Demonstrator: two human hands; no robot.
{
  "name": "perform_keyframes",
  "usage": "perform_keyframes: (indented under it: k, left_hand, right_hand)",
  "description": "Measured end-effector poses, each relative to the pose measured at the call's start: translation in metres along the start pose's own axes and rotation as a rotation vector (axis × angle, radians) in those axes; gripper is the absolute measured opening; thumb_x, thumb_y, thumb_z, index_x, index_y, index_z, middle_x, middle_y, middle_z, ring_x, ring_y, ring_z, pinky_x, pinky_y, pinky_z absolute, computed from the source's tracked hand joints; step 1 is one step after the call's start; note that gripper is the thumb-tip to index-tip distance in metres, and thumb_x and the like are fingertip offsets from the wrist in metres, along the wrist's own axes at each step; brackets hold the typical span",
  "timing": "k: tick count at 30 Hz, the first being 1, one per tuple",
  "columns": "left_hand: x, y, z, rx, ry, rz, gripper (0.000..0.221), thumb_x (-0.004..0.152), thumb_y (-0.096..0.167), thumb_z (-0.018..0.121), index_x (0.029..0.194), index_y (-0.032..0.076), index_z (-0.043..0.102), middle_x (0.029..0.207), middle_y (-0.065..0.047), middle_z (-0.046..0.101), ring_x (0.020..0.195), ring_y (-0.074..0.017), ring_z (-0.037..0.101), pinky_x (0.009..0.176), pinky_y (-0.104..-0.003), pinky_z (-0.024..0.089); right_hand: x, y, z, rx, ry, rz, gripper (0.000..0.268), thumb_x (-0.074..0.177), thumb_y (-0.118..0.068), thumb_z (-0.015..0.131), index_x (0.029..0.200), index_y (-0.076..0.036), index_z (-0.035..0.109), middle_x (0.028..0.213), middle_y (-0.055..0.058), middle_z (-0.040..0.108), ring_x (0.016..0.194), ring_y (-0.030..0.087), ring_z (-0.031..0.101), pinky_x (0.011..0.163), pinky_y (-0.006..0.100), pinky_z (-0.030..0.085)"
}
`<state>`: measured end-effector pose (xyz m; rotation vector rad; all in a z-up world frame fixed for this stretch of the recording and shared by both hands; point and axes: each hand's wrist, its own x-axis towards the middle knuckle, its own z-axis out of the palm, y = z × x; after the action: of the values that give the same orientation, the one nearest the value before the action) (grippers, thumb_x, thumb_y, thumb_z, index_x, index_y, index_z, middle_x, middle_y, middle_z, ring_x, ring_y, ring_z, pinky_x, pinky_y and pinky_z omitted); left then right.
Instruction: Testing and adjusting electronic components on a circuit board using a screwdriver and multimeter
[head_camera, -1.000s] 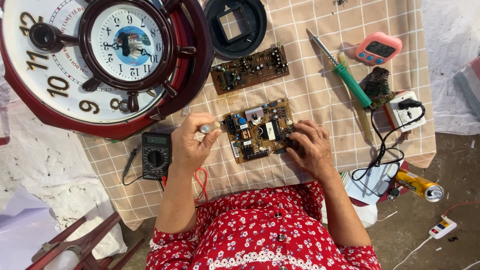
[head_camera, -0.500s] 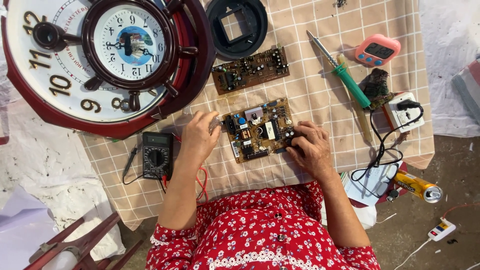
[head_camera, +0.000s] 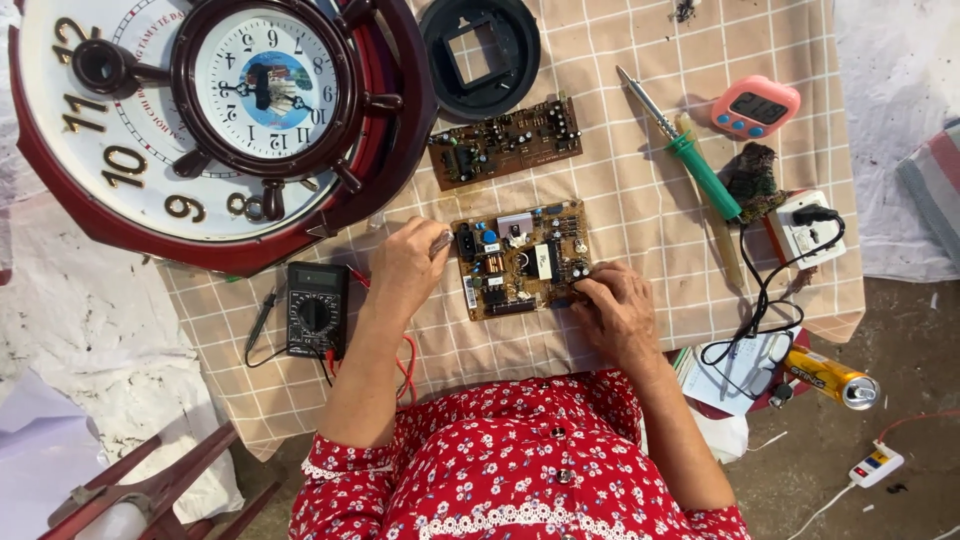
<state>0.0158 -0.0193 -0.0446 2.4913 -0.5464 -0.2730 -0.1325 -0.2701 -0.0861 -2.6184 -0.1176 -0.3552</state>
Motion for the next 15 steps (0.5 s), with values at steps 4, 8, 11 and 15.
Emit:
perform_keyframes:
  k: [4,8,11,15]
  left_hand:
    - [0.000,0.004,-0.004,0.007,-0.018,0.013,0.007,0.074,0.018,0.061,0.081,0.019,0.061,0.075,-0.002,0.059,0.069,-0.0243,0.062,0.059,-0.034,0.051]
    - [0.000,0.001,0.001,0.047,0.002,0.007,0.004,0.075,0.021,0.060,0.077,0.017,0.058,0.070,-0.004,0.057,0.065,-0.0253,0.062,0.055,-0.035,0.050]
    - [-0.001,0.002,0.005,0.120,0.032,0.021,0.007,0.076,0.022,0.057,0.074,0.016,0.054,0.068,-0.004,0.054,0.063,-0.0240,0.061,0.053,-0.033,0.050]
    - [-0.003,-0.005,0.019,0.247,0.047,0.040,0.007,0.074,0.023,0.055,0.074,0.017,0.052,0.067,-0.003,0.052,0.059,-0.0234,0.061,0.052,-0.034,0.050]
  right_hand:
    - [-0.002,-0.001,0.002,0.001,0.037,0.026,0.024,0.073,-0.027,0.063,0.096,-0.021,0.059,0.092,0.004,0.052,0.094,0.026,0.054,0.079,0.036,0.039]
    - [0.000,-0.004,0.002,0.015,0.062,0.034,0.021,0.074,-0.026,0.063,0.094,-0.020,0.060,0.091,0.005,0.052,0.095,0.027,0.054,0.079,0.036,0.038]
    - [0.002,-0.006,0.001,0.025,0.076,0.035,0.019,0.075,-0.025,0.062,0.093,-0.020,0.060,0.090,0.005,0.052,0.096,0.027,0.054,0.078,0.036,0.037]
    - [0.003,-0.007,0.000,0.029,0.082,0.050,0.019,0.074,-0.025,0.063,0.092,-0.021,0.060,0.090,0.004,0.052,0.095,0.026,0.054,0.077,0.036,0.037]
